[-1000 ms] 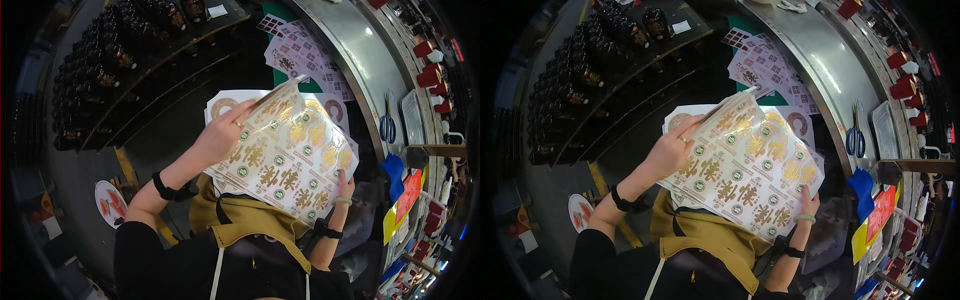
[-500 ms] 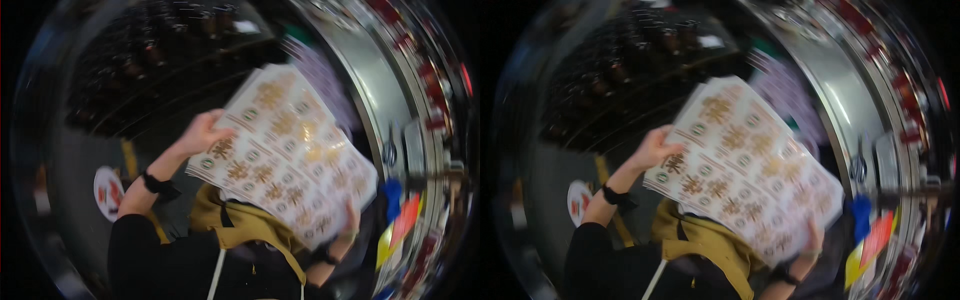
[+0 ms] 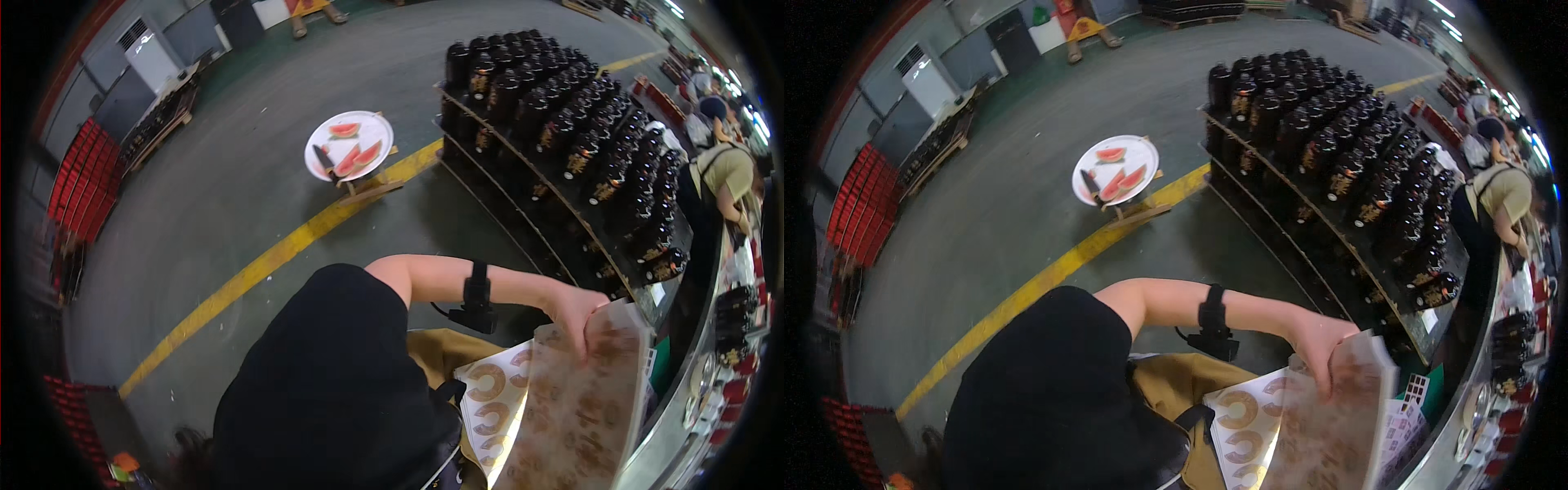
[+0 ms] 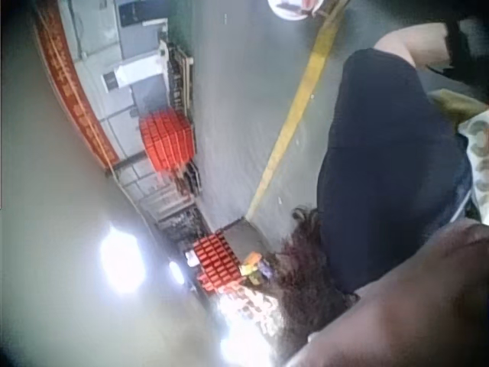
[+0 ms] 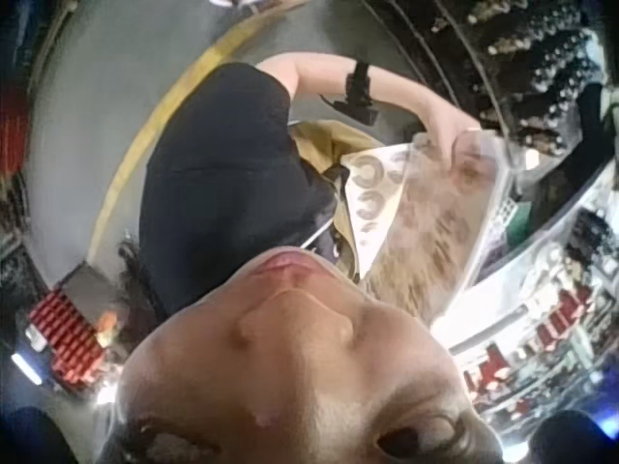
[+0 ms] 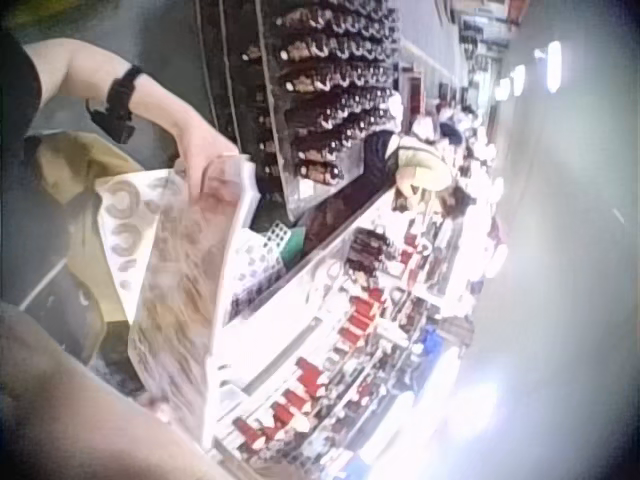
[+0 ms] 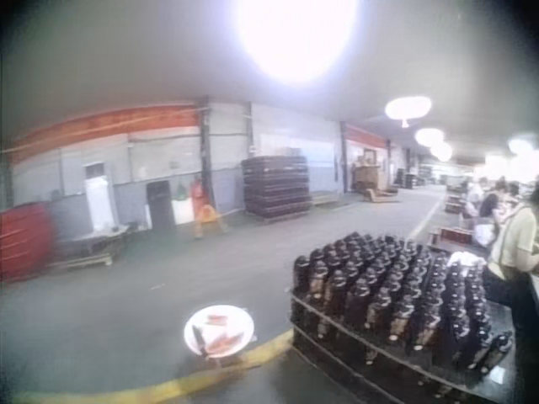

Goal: Cutting sheets of gold circular labels with scissors at a factory workstation.

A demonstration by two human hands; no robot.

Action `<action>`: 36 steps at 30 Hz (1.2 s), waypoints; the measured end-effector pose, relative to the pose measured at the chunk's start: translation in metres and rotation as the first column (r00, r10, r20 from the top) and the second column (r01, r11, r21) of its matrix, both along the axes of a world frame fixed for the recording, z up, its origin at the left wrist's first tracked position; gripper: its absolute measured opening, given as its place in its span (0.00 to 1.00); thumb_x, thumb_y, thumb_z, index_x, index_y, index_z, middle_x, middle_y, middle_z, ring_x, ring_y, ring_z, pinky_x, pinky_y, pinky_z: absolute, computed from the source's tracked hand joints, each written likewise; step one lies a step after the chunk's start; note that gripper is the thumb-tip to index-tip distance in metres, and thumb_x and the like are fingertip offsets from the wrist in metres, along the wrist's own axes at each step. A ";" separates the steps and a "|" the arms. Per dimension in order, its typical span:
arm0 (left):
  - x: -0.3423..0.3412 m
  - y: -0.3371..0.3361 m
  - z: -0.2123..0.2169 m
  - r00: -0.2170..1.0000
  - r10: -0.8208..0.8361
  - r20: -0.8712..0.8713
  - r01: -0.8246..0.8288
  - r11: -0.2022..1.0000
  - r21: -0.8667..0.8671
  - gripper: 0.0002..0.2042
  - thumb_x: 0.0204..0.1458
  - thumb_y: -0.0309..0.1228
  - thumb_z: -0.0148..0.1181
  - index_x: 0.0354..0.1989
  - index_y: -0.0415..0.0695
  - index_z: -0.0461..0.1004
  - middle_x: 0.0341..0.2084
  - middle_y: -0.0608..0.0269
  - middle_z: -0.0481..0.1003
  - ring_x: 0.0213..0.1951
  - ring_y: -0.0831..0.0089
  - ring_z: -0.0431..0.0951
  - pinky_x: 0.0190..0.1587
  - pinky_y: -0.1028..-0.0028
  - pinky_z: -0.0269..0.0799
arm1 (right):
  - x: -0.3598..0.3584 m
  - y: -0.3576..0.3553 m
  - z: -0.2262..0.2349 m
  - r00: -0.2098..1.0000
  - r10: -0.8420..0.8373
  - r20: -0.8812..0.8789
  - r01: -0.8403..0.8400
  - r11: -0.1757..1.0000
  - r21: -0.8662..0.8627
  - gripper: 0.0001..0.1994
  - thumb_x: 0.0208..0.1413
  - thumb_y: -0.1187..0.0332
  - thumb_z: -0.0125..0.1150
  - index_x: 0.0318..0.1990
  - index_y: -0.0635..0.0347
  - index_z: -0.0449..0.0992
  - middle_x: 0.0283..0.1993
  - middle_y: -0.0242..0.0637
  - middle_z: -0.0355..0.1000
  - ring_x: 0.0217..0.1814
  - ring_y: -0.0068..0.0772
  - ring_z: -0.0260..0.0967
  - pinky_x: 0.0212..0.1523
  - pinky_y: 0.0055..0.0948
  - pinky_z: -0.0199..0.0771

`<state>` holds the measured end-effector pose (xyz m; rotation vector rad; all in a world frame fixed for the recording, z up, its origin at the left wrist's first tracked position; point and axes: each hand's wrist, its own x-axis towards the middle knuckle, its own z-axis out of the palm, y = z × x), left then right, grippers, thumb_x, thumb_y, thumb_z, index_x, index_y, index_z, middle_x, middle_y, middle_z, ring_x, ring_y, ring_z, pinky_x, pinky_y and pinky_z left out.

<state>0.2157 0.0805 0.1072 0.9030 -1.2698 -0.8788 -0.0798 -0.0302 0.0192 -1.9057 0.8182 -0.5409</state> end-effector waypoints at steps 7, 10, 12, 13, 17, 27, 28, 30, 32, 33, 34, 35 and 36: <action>-0.013 -0.013 -0.060 0.989 -0.096 -0.114 0.111 0.985 0.131 0.17 0.39 0.23 0.74 0.40 0.36 0.79 0.34 0.63 0.81 0.34 0.81 0.77 0.36 0.77 0.74 | -0.002 -0.010 0.001 0.999 0.042 -0.008 -0.042 0.998 -0.044 0.20 0.51 0.72 0.58 0.52 0.72 0.71 0.51 0.45 0.72 0.49 0.35 0.72 0.50 0.32 0.71; -0.017 -0.018 -0.065 0.978 -0.142 -0.152 0.159 0.982 0.104 0.17 0.42 0.23 0.72 0.42 0.37 0.79 0.37 0.62 0.81 0.36 0.81 0.78 0.39 0.77 0.75 | -0.007 -0.012 0.000 0.999 0.049 -0.014 -0.049 0.997 -0.060 0.20 0.51 0.73 0.57 0.52 0.72 0.71 0.51 0.45 0.72 0.49 0.35 0.72 0.50 0.32 0.71; -0.021 -0.019 -0.062 1.000 -0.002 -0.023 0.003 0.997 0.074 0.15 0.44 0.24 0.70 0.42 0.36 0.78 0.35 0.60 0.81 0.34 0.81 0.78 0.34 0.76 0.74 | -0.008 -0.016 -0.002 0.999 0.043 -0.008 -0.043 0.996 -0.075 0.20 0.51 0.73 0.57 0.52 0.72 0.71 0.51 0.46 0.72 0.49 0.35 0.72 0.51 0.32 0.71; -0.023 -0.019 -0.059 0.997 -0.018 -0.080 0.020 1.000 0.024 0.13 0.45 0.25 0.70 0.40 0.36 0.79 0.33 0.61 0.82 0.32 0.81 0.79 0.32 0.76 0.74 | -0.010 -0.019 -0.002 0.999 0.041 -0.007 -0.041 0.996 -0.079 0.20 0.51 0.74 0.56 0.52 0.72 0.71 0.51 0.46 0.71 0.49 0.35 0.72 0.51 0.32 0.71; -0.006 -0.022 -0.026 0.908 0.030 0.418 -0.017 0.999 -0.033 0.10 0.47 0.31 0.70 0.35 0.39 0.81 0.28 0.61 0.82 0.29 0.82 0.78 0.29 0.76 0.73 | -0.046 -0.020 0.013 1.000 -0.026 0.016 0.028 0.994 -0.105 0.20 0.50 0.75 0.55 0.52 0.72 0.70 0.51 0.46 0.71 0.49 0.35 0.72 0.51 0.33 0.71; 0.058 -0.067 -0.024 0.956 -0.270 -0.117 0.267 0.625 0.734 0.21 0.51 0.29 0.59 0.53 0.31 0.70 0.46 0.54 0.76 0.45 0.72 0.78 0.50 0.72 0.73 | -0.216 0.051 -0.017 0.865 -0.493 0.095 0.211 0.529 0.822 0.21 0.48 0.78 0.54 0.52 0.74 0.70 0.51 0.48 0.72 0.50 0.37 0.72 0.53 0.33 0.71; 0.057 -0.075 -0.032 0.975 -0.175 -0.137 0.212 0.551 0.807 0.22 0.54 0.33 0.58 0.54 0.32 0.70 0.47 0.54 0.76 0.46 0.70 0.78 0.50 0.71 0.73 | -0.218 0.053 -0.026 0.870 -0.485 0.086 0.208 0.521 0.828 0.23 0.49 0.78 0.53 0.56 0.74 0.67 0.53 0.49 0.71 0.52 0.39 0.72 0.54 0.34 0.71; 0.058 -0.093 -0.047 0.844 0.074 -0.532 0.433 0.490 0.757 0.28 0.59 0.46 0.53 0.55 0.31 0.68 0.50 0.51 0.74 0.49 0.69 0.77 0.51 0.68 0.73 | -0.216 0.067 -0.036 0.765 -0.597 0.242 -0.010 0.365 0.931 0.30 0.50 0.79 0.52 0.63 0.72 0.57 0.59 0.52 0.66 0.56 0.45 0.70 0.57 0.37 0.70; 0.059 -0.111 -0.058 0.686 -0.081 -0.723 0.662 0.483 0.574 0.39 0.57 0.63 0.39 0.56 0.34 0.68 0.50 0.52 0.75 0.51 0.67 0.76 0.56 0.67 0.69 | -0.213 0.075 -0.041 0.737 -0.651 0.183 -0.056 0.211 0.976 0.30 0.59 0.68 0.48 0.67 0.70 0.50 0.62 0.58 0.62 0.58 0.51 0.69 0.57 0.45 0.73; 0.051 -0.126 -0.062 0.592 -0.055 -0.804 0.709 0.509 0.488 0.39 0.57 0.64 0.39 0.58 0.36 0.67 0.52 0.53 0.73 0.53 0.66 0.74 0.57 0.66 0.68 | -0.214 0.074 -0.042 0.697 -0.704 0.137 -0.062 0.132 0.989 0.29 0.60 0.67 0.46 0.66 0.70 0.50 0.60 0.58 0.64 0.57 0.50 0.69 0.56 0.45 0.74; 0.042 -0.140 -0.069 0.476 -0.015 -0.880 0.743 0.542 0.393 0.39 0.56 0.64 0.39 0.59 0.38 0.66 0.54 0.55 0.72 0.55 0.65 0.72 0.59 0.66 0.66 | -0.213 0.074 -0.041 0.652 -0.757 0.050 -0.030 0.040 0.999 0.27 0.62 0.66 0.44 0.66 0.70 0.50 0.59 0.58 0.65 0.57 0.48 0.70 0.54 0.45 0.76; 0.033 -0.152 -0.074 0.476 -0.070 -0.877 0.716 0.611 0.339 0.39 0.56 0.65 0.38 0.60 0.39 0.65 0.56 0.56 0.70 0.57 0.64 0.70 0.60 0.65 0.64 | -0.212 0.069 -0.042 0.659 -0.746 0.095 -0.018 0.111 0.994 0.24 0.65 0.65 0.40 0.64 0.72 0.56 0.55 0.53 0.70 0.52 0.40 0.73 0.51 0.36 0.77; 0.021 -0.168 -0.078 0.523 0.001 -0.852 0.623 0.682 0.383 0.40 0.56 0.65 0.37 0.61 0.40 0.64 0.58 0.57 0.68 0.59 0.63 0.68 0.62 0.63 0.62 | -0.209 0.060 -0.043 0.672 -0.738 0.060 0.012 0.093 0.996 0.24 0.65 0.65 0.40 0.64 0.72 0.56 0.55 0.53 0.70 0.52 0.40 0.73 0.51 0.36 0.77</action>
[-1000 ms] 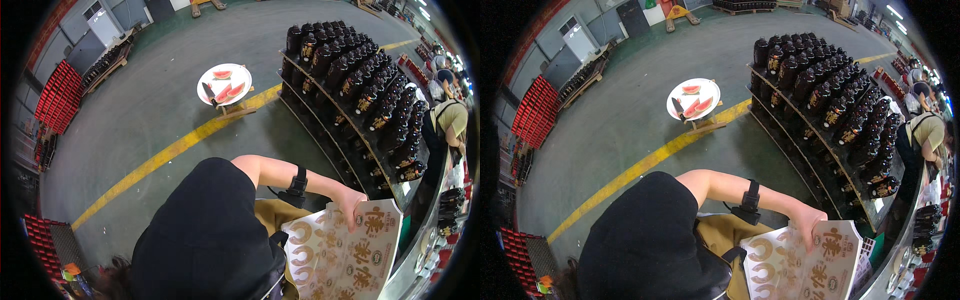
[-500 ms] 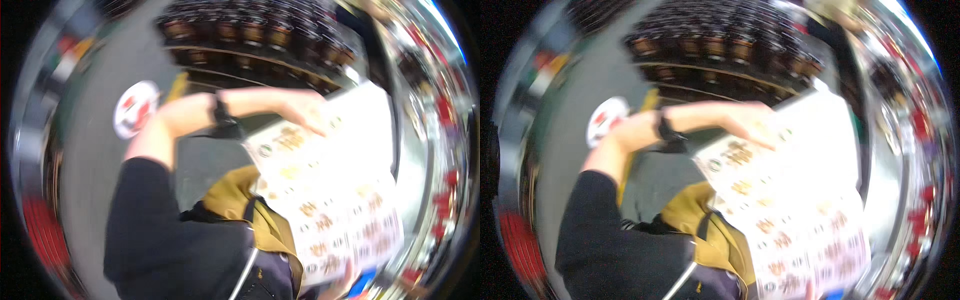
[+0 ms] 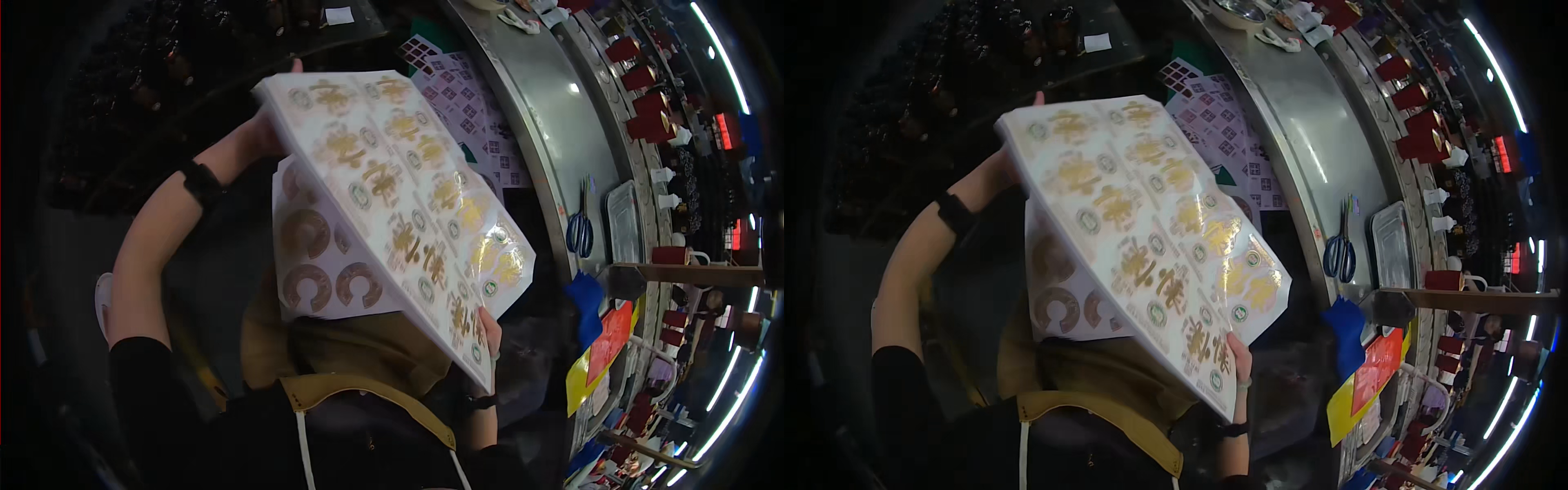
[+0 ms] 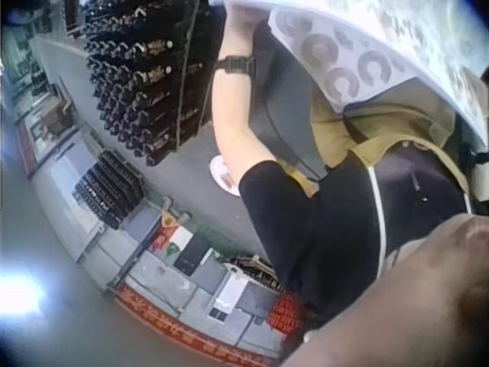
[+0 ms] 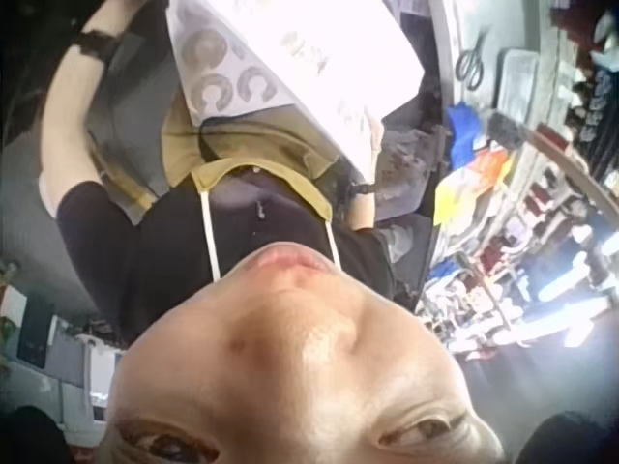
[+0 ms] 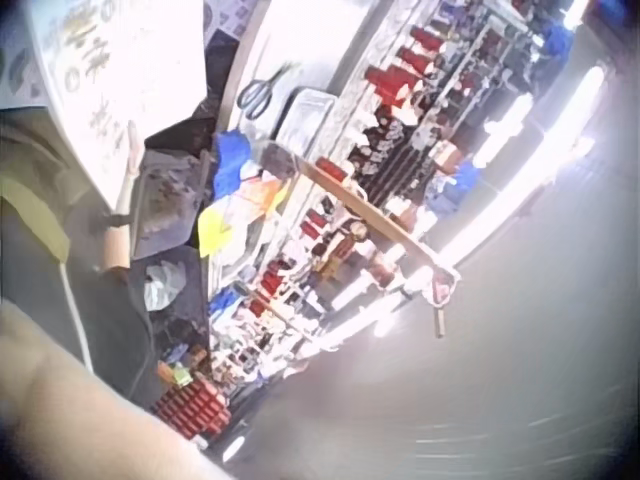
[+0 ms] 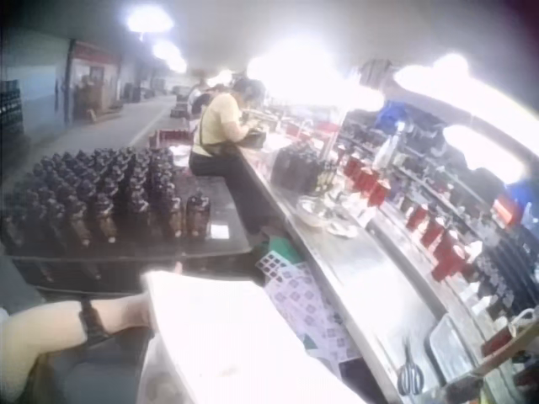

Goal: Cutting sheets of gold circular labels with scissors at a factory workstation.

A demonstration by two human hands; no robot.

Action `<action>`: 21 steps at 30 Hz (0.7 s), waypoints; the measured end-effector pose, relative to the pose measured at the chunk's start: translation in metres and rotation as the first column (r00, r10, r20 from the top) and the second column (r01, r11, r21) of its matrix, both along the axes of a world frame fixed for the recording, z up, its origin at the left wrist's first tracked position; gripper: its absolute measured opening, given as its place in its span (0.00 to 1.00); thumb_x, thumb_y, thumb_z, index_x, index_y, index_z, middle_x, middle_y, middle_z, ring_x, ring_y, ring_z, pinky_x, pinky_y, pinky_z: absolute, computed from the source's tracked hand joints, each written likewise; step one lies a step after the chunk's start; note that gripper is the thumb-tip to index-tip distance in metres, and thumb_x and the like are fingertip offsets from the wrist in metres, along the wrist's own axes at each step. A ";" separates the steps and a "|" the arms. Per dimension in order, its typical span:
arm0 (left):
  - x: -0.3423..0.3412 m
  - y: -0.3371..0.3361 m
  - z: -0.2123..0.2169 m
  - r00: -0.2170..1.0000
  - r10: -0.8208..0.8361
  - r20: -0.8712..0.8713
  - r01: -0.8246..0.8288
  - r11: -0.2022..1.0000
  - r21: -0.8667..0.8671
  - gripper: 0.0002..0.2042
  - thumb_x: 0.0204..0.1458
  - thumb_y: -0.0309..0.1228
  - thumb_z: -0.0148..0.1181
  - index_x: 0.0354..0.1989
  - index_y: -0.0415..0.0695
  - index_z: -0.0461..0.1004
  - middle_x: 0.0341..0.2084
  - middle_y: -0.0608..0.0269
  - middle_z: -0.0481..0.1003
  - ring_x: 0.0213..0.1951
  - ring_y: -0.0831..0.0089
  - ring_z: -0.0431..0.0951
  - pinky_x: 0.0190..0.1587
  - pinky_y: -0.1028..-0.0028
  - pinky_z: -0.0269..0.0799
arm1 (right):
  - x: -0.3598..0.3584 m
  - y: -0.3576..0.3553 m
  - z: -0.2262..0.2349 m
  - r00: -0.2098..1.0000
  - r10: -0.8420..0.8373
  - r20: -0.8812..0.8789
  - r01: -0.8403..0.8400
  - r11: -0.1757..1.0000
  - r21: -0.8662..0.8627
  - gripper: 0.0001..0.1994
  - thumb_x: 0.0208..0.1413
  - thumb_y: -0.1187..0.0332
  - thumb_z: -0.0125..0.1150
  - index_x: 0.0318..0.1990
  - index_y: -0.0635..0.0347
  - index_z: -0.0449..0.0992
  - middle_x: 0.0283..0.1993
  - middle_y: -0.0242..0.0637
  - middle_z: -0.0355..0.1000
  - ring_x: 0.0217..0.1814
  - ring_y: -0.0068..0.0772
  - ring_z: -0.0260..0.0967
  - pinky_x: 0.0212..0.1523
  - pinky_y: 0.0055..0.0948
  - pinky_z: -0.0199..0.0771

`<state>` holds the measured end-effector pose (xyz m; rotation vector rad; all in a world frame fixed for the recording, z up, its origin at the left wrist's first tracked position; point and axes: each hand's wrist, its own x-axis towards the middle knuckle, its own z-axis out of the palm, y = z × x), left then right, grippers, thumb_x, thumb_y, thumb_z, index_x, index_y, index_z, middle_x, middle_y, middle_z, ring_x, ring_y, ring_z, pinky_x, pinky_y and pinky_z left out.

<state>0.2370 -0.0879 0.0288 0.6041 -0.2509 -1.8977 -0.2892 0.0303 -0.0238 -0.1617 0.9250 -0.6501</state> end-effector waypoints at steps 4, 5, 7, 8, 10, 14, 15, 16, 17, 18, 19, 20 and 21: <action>-0.043 -0.062 -0.010 0.998 -0.021 0.061 0.024 0.999 -0.049 0.44 0.53 0.71 0.30 0.64 0.43 0.59 0.61 0.55 0.64 0.59 0.57 0.67 0.62 0.58 0.60 | 0.013 -0.053 -0.013 0.940 -0.134 -0.315 -0.030 0.885 -0.464 0.20 0.67 0.65 0.41 0.56 0.75 0.66 0.49 0.44 0.73 0.45 0.28 0.74 0.45 0.23 0.74; -0.051 -0.073 -0.012 0.997 -0.010 0.080 0.012 1.000 -0.024 0.44 0.53 0.71 0.29 0.64 0.44 0.58 0.61 0.54 0.64 0.59 0.57 0.67 0.61 0.57 0.61 | 0.013 -0.072 -0.018 0.932 -0.245 -0.268 0.118 0.902 -0.415 0.19 0.67 0.66 0.42 0.54 0.74 0.67 0.48 0.44 0.74 0.44 0.27 0.74 0.43 0.22 0.74; -0.062 -0.087 -0.017 0.992 -0.003 0.127 0.013 0.997 -0.079 0.41 0.56 0.67 0.29 0.65 0.45 0.58 0.61 0.55 0.63 0.57 0.58 0.68 0.59 0.62 0.65 | 0.004 -0.108 -0.033 0.936 -0.320 -0.147 0.255 0.904 -0.344 0.17 0.67 0.66 0.43 0.53 0.73 0.69 0.46 0.44 0.74 0.43 0.27 0.74 0.41 0.22 0.74; -0.066 -0.091 -0.018 0.966 0.016 0.258 0.001 0.998 -0.067 0.41 0.56 0.68 0.26 0.65 0.45 0.59 0.59 0.55 0.66 0.56 0.59 0.69 0.58 0.63 0.66 | -0.005 -0.126 -0.043 0.968 -0.241 0.066 0.248 0.886 -0.392 0.19 0.67 0.65 0.40 0.55 0.74 0.66 0.47 0.47 0.74 0.44 0.33 0.75 0.43 0.27 0.76; -0.067 -0.087 -0.021 0.837 0.038 0.545 -0.013 0.999 -0.051 0.32 0.61 0.57 0.38 0.64 0.44 0.61 0.56 0.54 0.68 0.55 0.61 0.70 0.59 0.63 0.66 | -0.025 -0.158 -0.076 0.928 -0.297 -0.227 0.033 0.670 -0.742 0.20 0.65 0.65 0.42 0.56 0.74 0.66 0.47 0.48 0.73 0.44 0.36 0.75 0.44 0.29 0.77; -0.059 -0.032 -0.024 -0.162 0.294 0.942 0.151 0.951 -0.270 0.27 0.49 0.27 0.62 0.61 0.44 0.65 0.57 0.57 0.69 0.57 0.62 0.69 0.61 0.63 0.63 | -0.091 -0.238 -0.161 0.782 -0.481 -0.397 -0.024 0.613 -0.790 0.23 0.56 0.65 0.57 0.54 0.74 0.67 0.45 0.46 0.74 0.43 0.34 0.73 0.45 0.29 0.75; -0.055 -0.010 -0.023 -0.467 0.359 0.808 0.226 0.932 -0.283 0.29 0.46 0.28 0.64 0.60 0.44 0.65 0.61 0.59 0.64 0.61 0.59 0.63 0.64 0.62 0.57 | -0.111 -0.255 -0.179 0.830 -0.466 -0.306 0.098 0.663 -0.742 0.25 0.54 0.65 0.61 0.54 0.75 0.67 0.44 0.46 0.74 0.43 0.33 0.73 0.45 0.29 0.74; -0.053 0.011 -0.024 -0.524 0.341 0.780 0.177 0.940 -0.292 0.32 0.43 0.27 0.65 0.61 0.45 0.63 0.64 0.58 0.59 0.65 0.55 0.57 0.66 0.61 0.53 | -0.127 -0.276 -0.196 0.515 -0.494 -0.700 -0.379 0.602 -0.703 0.23 0.56 0.63 0.59 0.55 0.68 0.68 0.46 0.44 0.74 0.44 0.34 0.72 0.44 0.30 0.75; -0.051 0.028 -0.027 -0.610 0.281 0.741 0.124 0.957 -0.261 0.35 0.43 0.27 0.65 0.63 0.44 0.60 0.65 0.53 0.57 0.66 0.54 0.54 0.67 0.61 0.51 | -0.134 -0.278 -0.218 0.532 -0.509 -0.677 -0.446 0.512 -0.735 0.22 0.58 0.61 0.57 0.57 0.62 0.68 0.49 0.40 0.73 0.46 0.35 0.72 0.44 0.31 0.74; -0.052 0.046 -0.030 -0.600 0.229 0.767 0.098 0.972 -0.213 0.35 0.43 0.27 0.65 0.63 0.44 0.60 0.65 0.53 0.57 0.66 0.54 0.54 0.67 0.61 0.51 | -0.138 -0.280 -0.237 0.664 -0.442 -0.603 -0.403 0.467 -0.787 0.21 0.60 0.59 0.55 0.58 0.55 0.68 0.52 0.37 0.72 0.49 0.35 0.71 0.44 0.31 0.74; -0.054 0.063 -0.034 -0.590 0.153 0.793 -0.047 0.974 -0.223 0.35 0.44 0.27 0.65 0.63 0.42 0.58 0.63 0.51 0.59 0.64 0.56 0.57 0.66 0.62 0.54 | -0.144 -0.293 -0.245 0.679 -0.437 -0.590 -0.345 0.520 -0.782 0.21 0.60 0.59 0.55 0.58 0.55 0.68 0.52 0.37 0.72 0.49 0.35 0.71 0.44 0.31 0.74; -0.055 0.077 -0.038 -0.587 0.102 0.803 -0.178 0.952 -0.250 0.35 0.46 0.26 0.64 0.64 0.41 0.56 0.61 0.49 0.62 0.63 0.57 0.60 0.64 0.63 0.56 | -0.146 -0.306 -0.250 0.707 -0.433 -0.559 -0.259 0.578 -0.774 0.21 0.60 0.58 0.55 0.58 0.55 0.68 0.52 0.37 0.72 0.49 0.34 0.71 0.44 0.31 0.74; -0.057 0.088 -0.042 -0.572 0.065 0.817 -0.198 0.957 -0.215 0.35 0.46 0.26 0.64 0.64 0.41 0.56 0.61 0.49 0.62 0.63 0.57 0.60 0.64 0.63 0.56 | -0.146 -0.316 -0.252 0.730 -0.430 -0.532 -0.188 0.622 -0.760 0.21 0.60 0.58 0.54 0.58 0.55 0.68 0.51 0.37 0.72 0.49 0.34 0.71 0.45 0.30 0.73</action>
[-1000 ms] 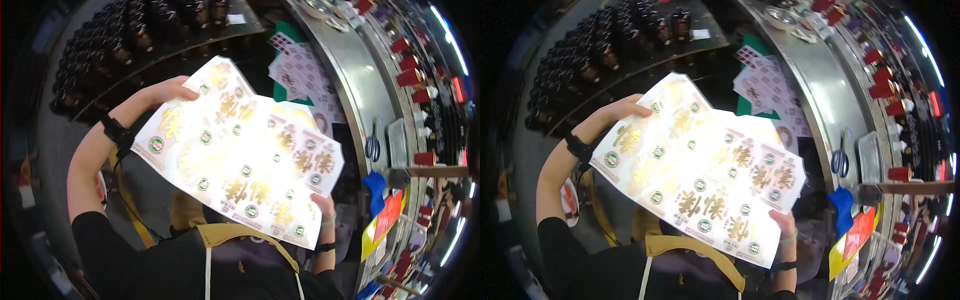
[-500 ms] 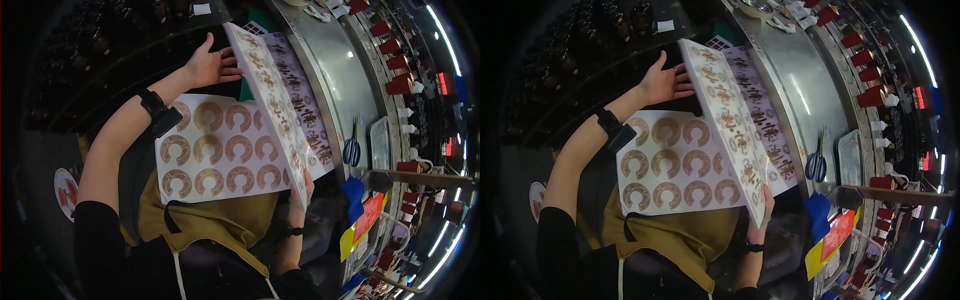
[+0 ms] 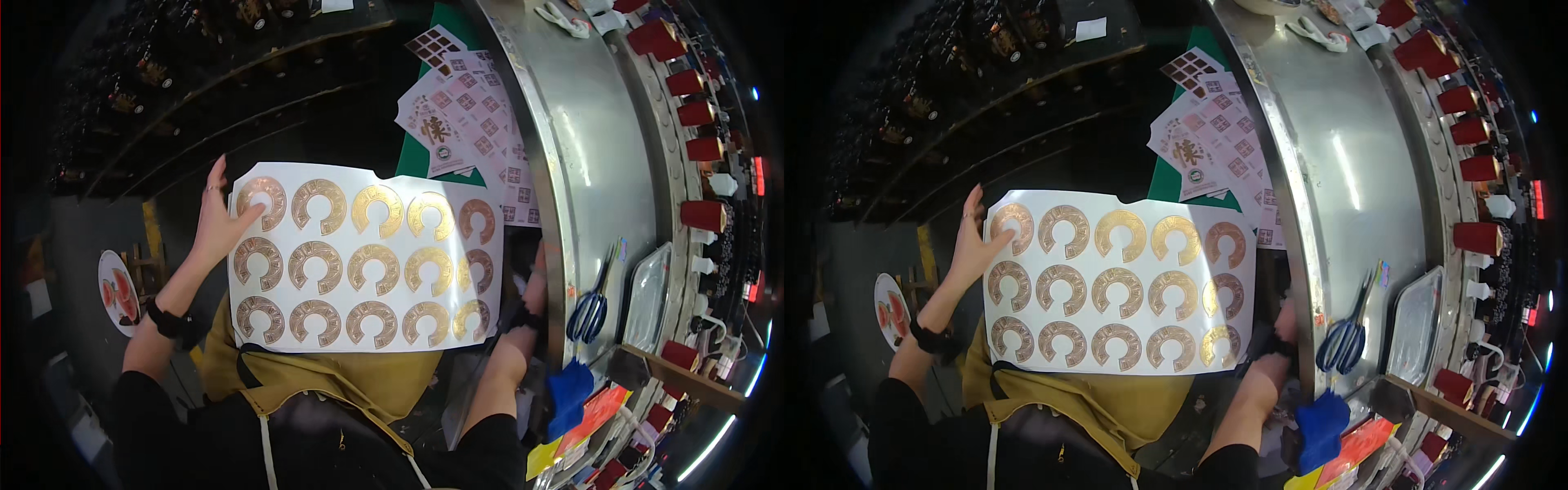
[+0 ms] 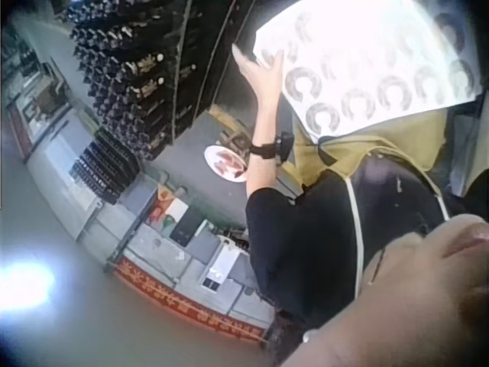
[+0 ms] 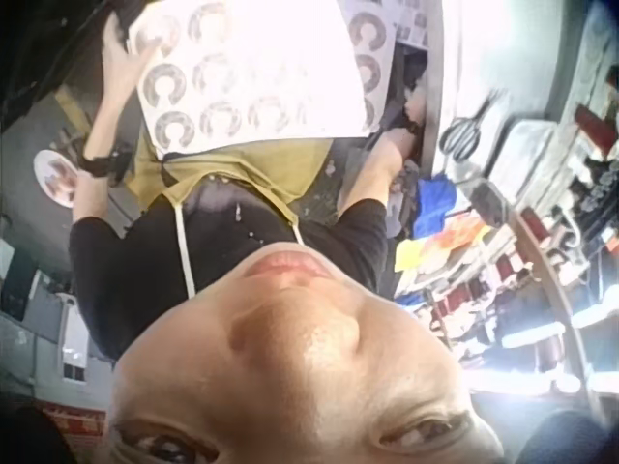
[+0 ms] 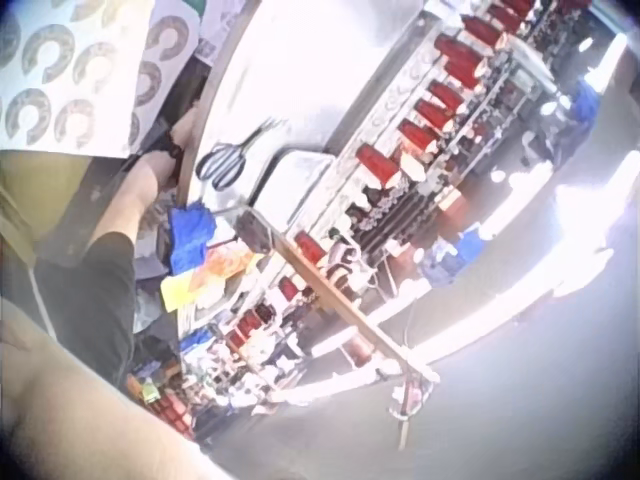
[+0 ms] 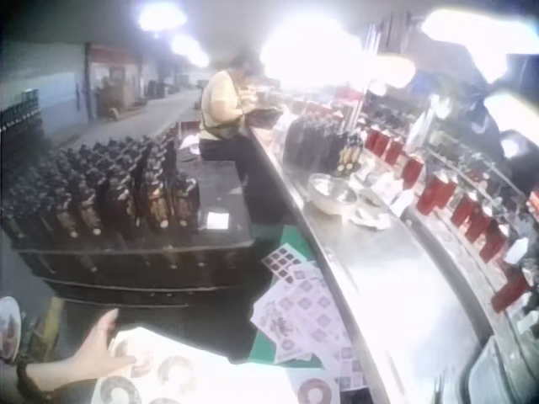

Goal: Cutting sheets of gold circular labels with scissors at a factory workstation.

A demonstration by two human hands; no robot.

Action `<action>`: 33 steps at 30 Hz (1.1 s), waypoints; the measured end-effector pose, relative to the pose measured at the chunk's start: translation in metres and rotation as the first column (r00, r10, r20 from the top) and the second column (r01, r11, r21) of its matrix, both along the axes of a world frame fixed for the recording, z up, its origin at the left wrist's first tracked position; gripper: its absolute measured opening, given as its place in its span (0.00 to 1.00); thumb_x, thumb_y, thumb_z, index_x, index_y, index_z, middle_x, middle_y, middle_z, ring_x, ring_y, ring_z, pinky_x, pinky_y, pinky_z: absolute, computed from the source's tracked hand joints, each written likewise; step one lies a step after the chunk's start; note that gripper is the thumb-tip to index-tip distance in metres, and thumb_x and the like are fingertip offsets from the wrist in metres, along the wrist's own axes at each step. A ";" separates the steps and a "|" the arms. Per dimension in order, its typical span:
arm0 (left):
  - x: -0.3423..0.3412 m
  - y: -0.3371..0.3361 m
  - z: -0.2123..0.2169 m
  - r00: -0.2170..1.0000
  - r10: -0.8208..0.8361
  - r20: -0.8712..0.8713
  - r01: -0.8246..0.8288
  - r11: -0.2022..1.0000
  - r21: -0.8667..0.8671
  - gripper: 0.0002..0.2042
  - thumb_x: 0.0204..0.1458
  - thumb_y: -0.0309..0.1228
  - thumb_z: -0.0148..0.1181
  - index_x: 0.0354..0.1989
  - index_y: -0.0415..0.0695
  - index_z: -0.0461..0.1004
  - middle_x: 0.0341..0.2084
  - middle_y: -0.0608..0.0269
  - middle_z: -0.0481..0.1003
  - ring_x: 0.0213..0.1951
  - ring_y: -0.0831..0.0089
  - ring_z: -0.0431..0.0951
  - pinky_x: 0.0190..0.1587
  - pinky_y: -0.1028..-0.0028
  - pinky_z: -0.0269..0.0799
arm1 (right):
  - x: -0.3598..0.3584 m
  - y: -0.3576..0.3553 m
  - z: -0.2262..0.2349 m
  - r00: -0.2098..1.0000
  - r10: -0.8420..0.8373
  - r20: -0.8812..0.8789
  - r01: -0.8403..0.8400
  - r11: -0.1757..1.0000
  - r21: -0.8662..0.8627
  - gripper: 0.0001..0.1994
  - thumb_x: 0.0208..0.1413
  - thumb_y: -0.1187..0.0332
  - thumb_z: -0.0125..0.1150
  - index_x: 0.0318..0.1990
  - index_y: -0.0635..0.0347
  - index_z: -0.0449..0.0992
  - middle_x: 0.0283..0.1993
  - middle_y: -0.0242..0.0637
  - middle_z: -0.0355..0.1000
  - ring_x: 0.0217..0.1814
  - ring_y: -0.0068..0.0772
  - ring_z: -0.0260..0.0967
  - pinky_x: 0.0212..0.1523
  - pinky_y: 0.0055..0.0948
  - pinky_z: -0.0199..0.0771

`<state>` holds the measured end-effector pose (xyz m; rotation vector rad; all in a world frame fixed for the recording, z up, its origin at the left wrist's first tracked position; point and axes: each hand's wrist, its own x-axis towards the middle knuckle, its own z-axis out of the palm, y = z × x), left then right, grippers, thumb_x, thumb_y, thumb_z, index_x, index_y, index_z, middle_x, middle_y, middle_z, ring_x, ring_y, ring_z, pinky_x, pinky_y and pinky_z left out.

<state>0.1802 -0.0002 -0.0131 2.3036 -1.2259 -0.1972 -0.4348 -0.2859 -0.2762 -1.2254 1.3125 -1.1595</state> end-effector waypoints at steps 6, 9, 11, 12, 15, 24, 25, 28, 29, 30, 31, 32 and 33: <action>-0.011 0.031 -0.007 0.259 0.251 -0.932 -0.294 0.940 0.171 0.19 0.50 0.23 0.63 0.51 0.35 0.67 0.42 0.59 0.76 0.41 0.74 0.78 0.44 0.74 0.75 | 0.038 -0.048 0.017 0.988 -0.114 0.102 0.098 0.984 0.149 0.22 0.61 0.55 0.52 0.58 0.56 0.69 0.50 0.37 0.73 0.49 0.33 0.72 0.47 0.29 0.72; -0.014 0.037 -0.004 0.245 0.226 -0.943 -0.227 0.959 0.171 0.17 0.52 0.23 0.62 0.50 0.35 0.68 0.42 0.58 0.76 0.42 0.73 0.78 0.45 0.74 0.75 | 0.054 -0.059 0.028 0.986 -0.130 0.102 0.107 0.973 0.207 0.22 0.62 0.54 0.51 0.58 0.57 0.69 0.50 0.37 0.74 0.48 0.32 0.72 0.48 0.28 0.72; -0.015 0.040 -0.003 0.201 0.252 -0.947 -0.219 0.954 0.207 0.17 0.52 0.23 0.61 0.50 0.35 0.68 0.42 0.58 0.76 0.42 0.73 0.78 0.45 0.73 0.75 | 0.063 -0.061 0.036 0.987 -0.140 0.081 0.115 0.961 0.250 0.23 0.62 0.53 0.51 0.58 0.57 0.69 0.49 0.37 0.74 0.48 0.31 0.72 0.49 0.27 0.71; -0.015 0.041 -0.003 0.142 0.214 -0.966 -0.211 0.960 0.182 0.16 0.53 0.23 0.60 0.50 0.35 0.69 0.43 0.58 0.76 0.42 0.73 0.78 0.45 0.73 0.75 | 0.069 -0.061 0.040 0.987 -0.143 0.067 0.120 0.954 0.274 0.23 0.62 0.52 0.50 0.58 0.57 0.69 0.49 0.37 0.74 0.48 0.31 0.72 0.49 0.27 0.71; -0.014 0.044 -0.005 0.181 0.123 -0.976 -0.154 0.984 0.095 0.18 0.54 0.25 0.60 0.53 0.34 0.66 0.44 0.58 0.75 0.43 0.73 0.77 0.47 0.72 0.74 | 0.088 -0.056 0.062 0.989 -0.151 -0.002 0.143 0.932 0.333 0.24 0.63 0.51 0.49 0.58 0.58 0.69 0.49 0.37 0.74 0.48 0.30 0.72 0.50 0.26 0.70; -0.019 0.057 -0.020 0.299 0.004 -0.954 -0.189 0.980 -0.056 0.24 0.54 0.23 0.61 0.58 0.36 0.59 0.50 0.57 0.71 0.51 0.73 0.72 0.53 0.72 0.69 | 0.141 0.068 0.177 0.937 0.334 0.104 -0.335 0.767 0.547 0.14 0.60 0.61 0.57 0.49 0.60 0.73 0.34 0.30 0.73 0.32 0.18 0.68 0.35 0.20 0.68; -0.018 0.058 -0.019 0.300 0.030 -0.953 -0.182 0.983 -0.026 0.24 0.54 0.23 0.61 0.58 0.36 0.59 0.50 0.57 0.71 0.51 0.73 0.72 0.53 0.72 0.69 | 0.147 0.081 0.185 0.898 0.440 -0.024 -0.386 0.812 0.438 0.13 0.59 0.63 0.59 0.47 0.60 0.74 0.32 0.28 0.72 0.30 0.17 0.67 0.34 0.20 0.67; -0.009 0.050 -0.015 0.342 -0.024 -0.939 -0.095 0.994 -0.060 0.24 0.53 0.22 0.61 0.57 0.35 0.60 0.48 0.57 0.72 0.49 0.72 0.74 0.51 0.72 0.71 | 0.154 0.108 0.206 0.915 0.335 -0.223 -0.218 0.879 0.424 0.15 0.53 0.66 0.65 0.43 0.67 0.73 0.31 0.31 0.72 0.30 0.19 0.67 0.32 0.22 0.66; -0.004 0.045 -0.012 0.351 -0.039 -0.936 -0.075 0.995 -0.069 0.24 0.53 0.22 0.61 0.57 0.35 0.60 0.48 0.57 0.72 0.49 0.72 0.74 0.51 0.72 0.71 | 0.154 0.120 0.211 0.934 0.284 -0.218 -0.183 0.902 0.390 0.16 0.52 0.66 0.66 0.42 0.68 0.72 0.31 0.32 0.72 0.31 0.19 0.67 0.32 0.23 0.67; 0.001 0.039 -0.008 0.357 -0.063 -0.932 -0.017 0.997 -0.074 0.24 0.52 0.22 0.61 0.57 0.35 0.60 0.48 0.56 0.72 0.48 0.72 0.75 0.50 0.72 0.73 | 0.153 0.132 0.218 0.937 0.285 -0.201 -0.197 0.908 0.371 0.16 0.52 0.66 0.66 0.42 0.68 0.72 0.31 0.32 0.72 0.31 0.19 0.67 0.32 0.23 0.67; 0.003 0.035 -0.003 0.376 -0.054 -0.925 0.022 0.999 -0.050 0.24 0.52 0.22 0.62 0.57 0.35 0.60 0.47 0.56 0.73 0.47 0.72 0.75 0.48 0.73 0.74 | 0.147 0.146 0.226 0.913 0.321 -0.250 -0.186 0.875 0.447 0.17 0.52 0.65 0.67 0.42 0.69 0.72 0.32 0.34 0.73 0.32 0.20 0.68 0.34 0.23 0.68; 0.006 0.030 0.002 0.401 -0.113 -0.909 0.095 0.992 -0.081 0.23 0.53 0.23 0.60 0.57 0.35 0.61 0.46 0.56 0.73 0.45 0.74 0.76 0.46 0.74 0.75 | 0.143 0.161 0.234 0.887 0.357 -0.294 -0.166 0.839 0.518 0.17 0.51 0.65 0.67 0.42 0.70 0.72 0.33 0.37 0.74 0.33 0.21 0.69 0.35 0.24 0.69; 0.006 0.026 0.007 0.414 -0.125 -0.901 0.110 0.990 -0.087 0.23 0.53 0.23 0.60 0.57 0.35 0.61 0.46 0.56 0.73 0.45 0.74 0.76 0.46 0.74 0.75 | 0.141 0.180 0.241 0.895 0.343 -0.286 -0.160 0.845 0.511 0.17 0.51 0.65 0.67 0.42 0.70 0.72 0.33 0.37 0.74 0.33 0.21 0.69 0.35 0.24 0.69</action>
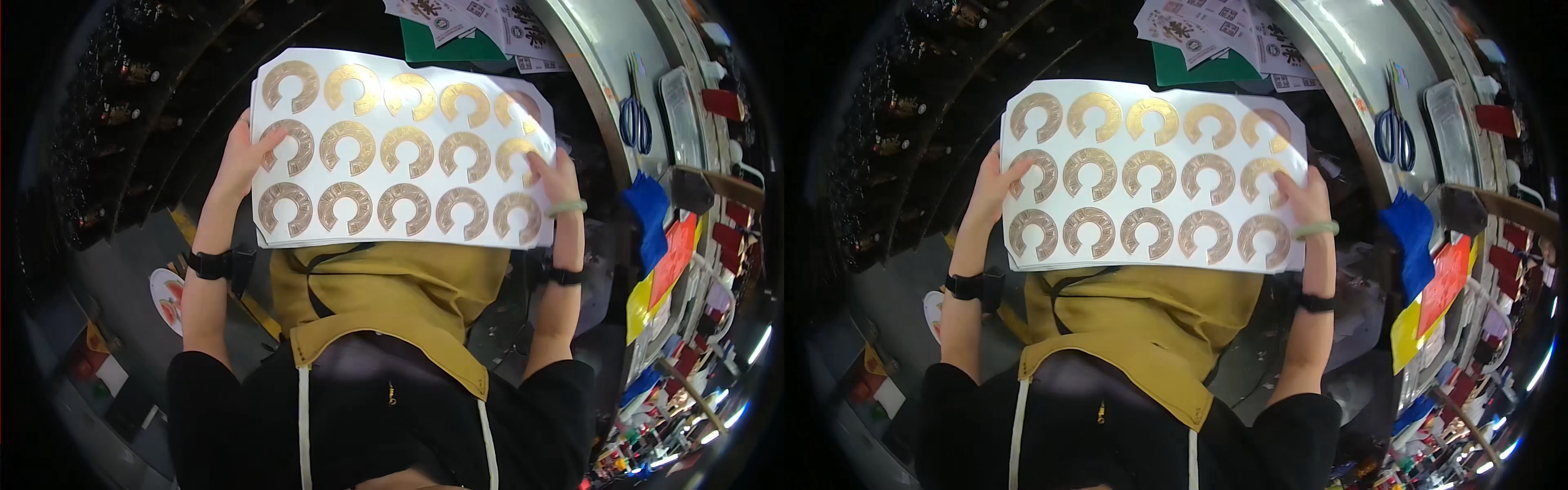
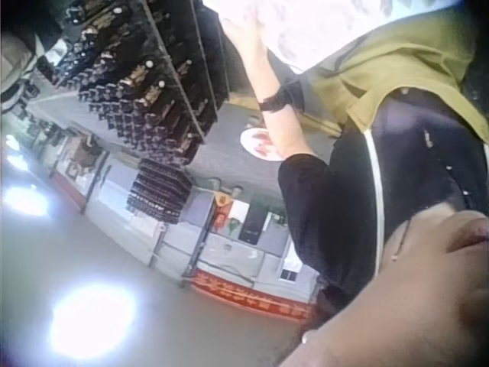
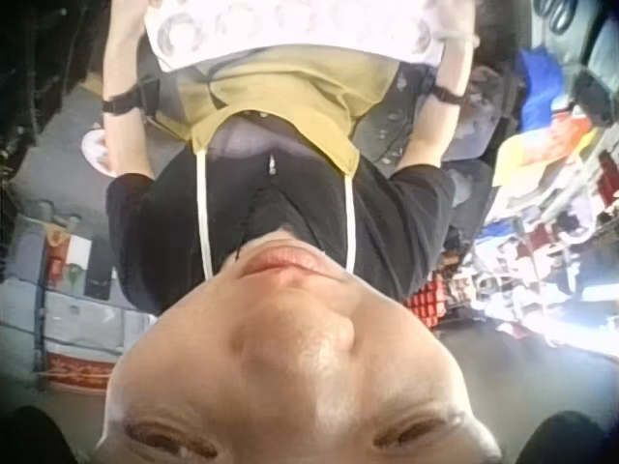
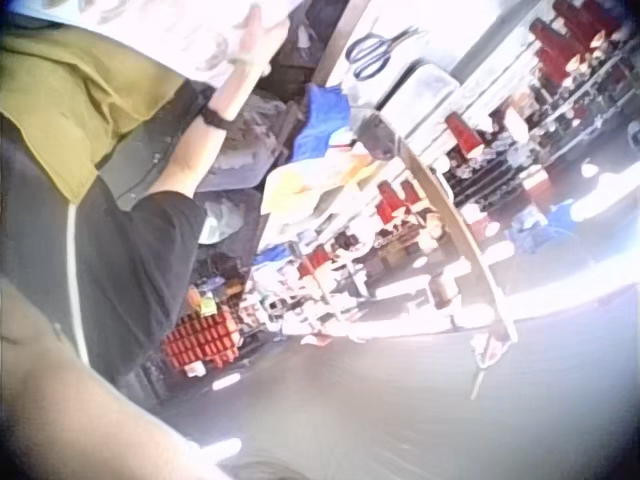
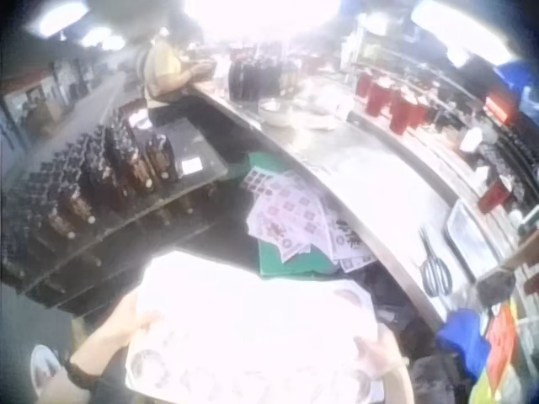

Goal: Cutting sheets of gold circular labels with scissors at a factory workstation.

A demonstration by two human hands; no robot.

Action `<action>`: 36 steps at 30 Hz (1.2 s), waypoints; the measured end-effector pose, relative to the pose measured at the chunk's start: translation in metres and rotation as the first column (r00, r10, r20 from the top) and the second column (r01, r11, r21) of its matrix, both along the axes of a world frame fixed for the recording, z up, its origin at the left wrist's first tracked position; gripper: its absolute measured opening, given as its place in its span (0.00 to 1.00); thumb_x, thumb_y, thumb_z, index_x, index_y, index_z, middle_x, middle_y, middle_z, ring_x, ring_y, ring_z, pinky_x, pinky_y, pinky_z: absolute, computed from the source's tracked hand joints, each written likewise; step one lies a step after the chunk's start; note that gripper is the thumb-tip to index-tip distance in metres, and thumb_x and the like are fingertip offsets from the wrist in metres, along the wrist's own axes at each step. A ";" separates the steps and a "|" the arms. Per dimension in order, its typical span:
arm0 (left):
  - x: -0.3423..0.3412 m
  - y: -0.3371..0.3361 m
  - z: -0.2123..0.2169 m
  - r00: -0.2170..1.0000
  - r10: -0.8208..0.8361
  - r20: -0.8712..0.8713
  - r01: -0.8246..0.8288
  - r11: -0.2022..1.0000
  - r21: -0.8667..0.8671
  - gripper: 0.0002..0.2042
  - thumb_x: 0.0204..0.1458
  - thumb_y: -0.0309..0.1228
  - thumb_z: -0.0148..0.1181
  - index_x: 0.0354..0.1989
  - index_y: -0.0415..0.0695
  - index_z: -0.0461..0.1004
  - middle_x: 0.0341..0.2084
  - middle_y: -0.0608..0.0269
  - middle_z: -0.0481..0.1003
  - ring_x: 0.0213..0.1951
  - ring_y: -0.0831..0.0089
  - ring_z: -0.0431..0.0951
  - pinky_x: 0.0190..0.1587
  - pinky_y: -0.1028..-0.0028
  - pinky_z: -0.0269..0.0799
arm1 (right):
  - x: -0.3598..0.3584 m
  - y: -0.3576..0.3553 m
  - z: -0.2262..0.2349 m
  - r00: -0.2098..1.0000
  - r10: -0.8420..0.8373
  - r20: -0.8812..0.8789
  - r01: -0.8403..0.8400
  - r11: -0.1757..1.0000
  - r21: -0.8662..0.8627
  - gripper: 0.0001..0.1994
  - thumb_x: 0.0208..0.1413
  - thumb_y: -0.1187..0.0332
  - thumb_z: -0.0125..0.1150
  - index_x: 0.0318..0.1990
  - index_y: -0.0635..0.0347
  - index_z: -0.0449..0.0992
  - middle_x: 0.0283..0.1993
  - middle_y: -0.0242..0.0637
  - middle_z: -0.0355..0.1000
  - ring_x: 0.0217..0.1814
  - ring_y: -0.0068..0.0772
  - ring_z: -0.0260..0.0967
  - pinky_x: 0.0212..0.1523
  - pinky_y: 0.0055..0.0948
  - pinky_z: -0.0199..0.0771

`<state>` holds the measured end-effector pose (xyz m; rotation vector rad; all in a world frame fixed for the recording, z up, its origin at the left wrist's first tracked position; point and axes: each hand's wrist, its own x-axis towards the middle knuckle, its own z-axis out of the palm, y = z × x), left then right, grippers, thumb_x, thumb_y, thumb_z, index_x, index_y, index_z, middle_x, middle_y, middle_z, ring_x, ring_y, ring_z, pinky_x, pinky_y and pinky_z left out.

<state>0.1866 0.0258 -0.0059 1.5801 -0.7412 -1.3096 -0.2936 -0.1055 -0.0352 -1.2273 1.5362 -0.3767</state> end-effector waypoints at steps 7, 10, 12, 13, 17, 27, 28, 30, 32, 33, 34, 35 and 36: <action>-0.022 -0.013 0.007 0.890 -0.172 0.422 0.194 0.981 -0.008 0.20 0.48 0.22 0.63 0.51 0.33 0.67 0.41 0.54 0.76 0.43 0.72 0.78 0.44 0.74 0.73 | -0.010 0.128 0.021 0.964 -0.267 0.007 0.257 0.919 -0.300 0.15 0.54 0.68 0.63 0.43 0.70 0.70 0.38 0.39 0.75 0.37 0.22 0.70 0.38 0.24 0.70; -0.027 -0.009 0.002 0.893 -0.148 0.426 0.188 0.981 -0.054 0.24 0.51 0.21 0.61 0.57 0.36 0.62 0.45 0.56 0.74 0.46 0.74 0.75 0.47 0.75 0.72 | -0.003 0.142 0.007 0.932 -0.352 -0.085 0.306 0.891 -0.335 0.14 0.56 0.70 0.61 0.45 0.69 0.70 0.40 0.36 0.74 0.37 0.20 0.69 0.38 0.23 0.70; -0.022 -0.012 0.001 0.887 -0.178 0.426 0.232 0.969 -0.080 0.26 0.51 0.22 0.61 0.59 0.36 0.60 0.46 0.55 0.73 0.47 0.74 0.75 0.47 0.75 0.72 | -0.003 0.143 -0.001 0.911 -0.411 0.040 0.402 0.862 -0.308 0.13 0.57 0.70 0.60 0.46 0.69 0.70 0.38 0.35 0.73 0.36 0.20 0.69 0.36 0.22 0.69; -0.020 -0.014 0.002 0.886 -0.209 0.413 0.256 0.965 -0.062 0.28 0.51 0.22 0.61 0.61 0.36 0.58 0.48 0.54 0.73 0.48 0.73 0.75 0.48 0.74 0.72 | -0.006 0.142 -0.005 0.888 -0.452 0.080 0.458 0.864 -0.210 0.14 0.57 0.70 0.60 0.47 0.68 0.69 0.37 0.35 0.73 0.36 0.20 0.68 0.35 0.22 0.69; -0.003 -0.052 0.001 0.963 -0.206 0.174 0.231 0.963 -0.142 0.29 0.51 0.21 0.60 0.63 0.35 0.57 0.46 0.53 0.75 0.46 0.73 0.76 0.48 0.74 0.73 | -0.016 0.128 -0.015 0.902 -0.414 0.124 0.428 0.895 -0.129 0.18 0.55 0.72 0.61 0.51 0.69 0.68 0.41 0.38 0.74 0.36 0.21 0.70 0.36 0.24 0.71; 0.009 -0.094 -0.014 0.834 -0.324 0.446 0.340 0.939 0.045 0.24 0.48 0.32 0.67 0.53 0.37 0.70 0.37 0.56 0.79 0.35 0.75 0.80 0.39 0.76 0.76 | -0.023 0.113 -0.039 0.876 -0.400 0.268 0.421 0.907 -0.021 0.20 0.56 0.71 0.62 0.55 0.67 0.67 0.46 0.37 0.75 0.43 0.23 0.72 0.43 0.23 0.71; 0.007 -0.093 -0.012 0.787 -0.290 0.545 0.341 0.940 0.008 0.22 0.47 0.32 0.67 0.51 0.37 0.72 0.36 0.58 0.79 0.33 0.76 0.80 0.37 0.77 0.75 | -0.025 0.113 -0.040 0.880 -0.392 0.268 0.408 0.913 -0.005 0.20 0.56 0.71 0.62 0.55 0.67 0.67 0.45 0.37 0.75 0.43 0.22 0.72 0.43 0.23 0.71; 0.000 -0.089 -0.005 0.734 -0.256 0.629 0.351 0.936 -0.028 0.21 0.47 0.32 0.68 0.49 0.37 0.74 0.34 0.59 0.79 0.32 0.78 0.79 0.35 0.78 0.74 | -0.027 0.111 -0.042 0.887 -0.386 0.255 0.399 0.917 0.002 0.20 0.56 0.71 0.62 0.55 0.67 0.67 0.45 0.37 0.75 0.43 0.22 0.72 0.43 0.23 0.71; -0.009 -0.083 0.004 0.581 -0.108 0.807 0.376 0.915 -0.148 0.19 0.46 0.32 0.68 0.47 0.39 0.76 0.32 0.59 0.80 0.29 0.78 0.79 0.34 0.78 0.73 | -0.028 0.111 -0.043 0.893 -0.377 0.245 0.390 0.921 -0.005 0.20 0.56 0.71 0.62 0.54 0.66 0.67 0.44 0.36 0.75 0.43 0.22 0.72 0.42 0.23 0.70; -0.014 -0.079 0.011 0.507 -0.055 0.860 0.404 0.897 -0.181 0.18 0.46 0.30 0.68 0.47 0.41 0.77 0.33 0.57 0.80 0.32 0.78 0.80 0.37 0.78 0.74 | -0.028 0.112 -0.044 0.882 -0.394 0.258 0.412 0.911 -0.018 0.20 0.56 0.70 0.63 0.54 0.66 0.67 0.43 0.36 0.76 0.42 0.22 0.72 0.41 0.23 0.70; -0.020 -0.075 0.018 0.528 -0.037 0.849 0.432 0.872 -0.231 0.18 0.46 0.30 0.68 0.47 0.41 0.77 0.33 0.57 0.80 0.32 0.78 0.80 0.37 0.78 0.74 | -0.027 0.113 -0.044 0.874 -0.403 0.270 0.425 0.905 -0.025 0.19 0.56 0.70 0.63 0.54 0.66 0.68 0.41 0.35 0.76 0.40 0.21 0.71 0.40 0.22 0.70; -0.027 -0.069 0.025 0.570 -0.006 0.821 0.419 0.862 -0.285 0.17 0.48 0.29 0.66 0.47 0.41 0.77 0.34 0.57 0.80 0.34 0.78 0.80 0.39 0.78 0.73 | -0.027 0.113 -0.044 0.874 -0.404 0.271 0.421 0.907 -0.006 0.19 0.55 0.70 0.63 0.53 0.66 0.68 0.40 0.34 0.76 0.38 0.20 0.71 0.38 0.22 0.69; -0.035 -0.061 0.033 0.612 0.023 0.791 0.404 0.850 -0.338 0.16 0.49 0.28 0.65 0.47 0.40 0.77 0.35 0.57 0.81 0.36 0.78 0.80 0.40 0.78 0.73 | -0.026 0.115 -0.044 0.873 -0.403 0.276 0.424 0.905 -0.020 0.19 0.55 0.70 0.63 0.53 0.66 0.68 0.40 0.34 0.76 0.38 0.20 0.71 0.38 0.22 0.69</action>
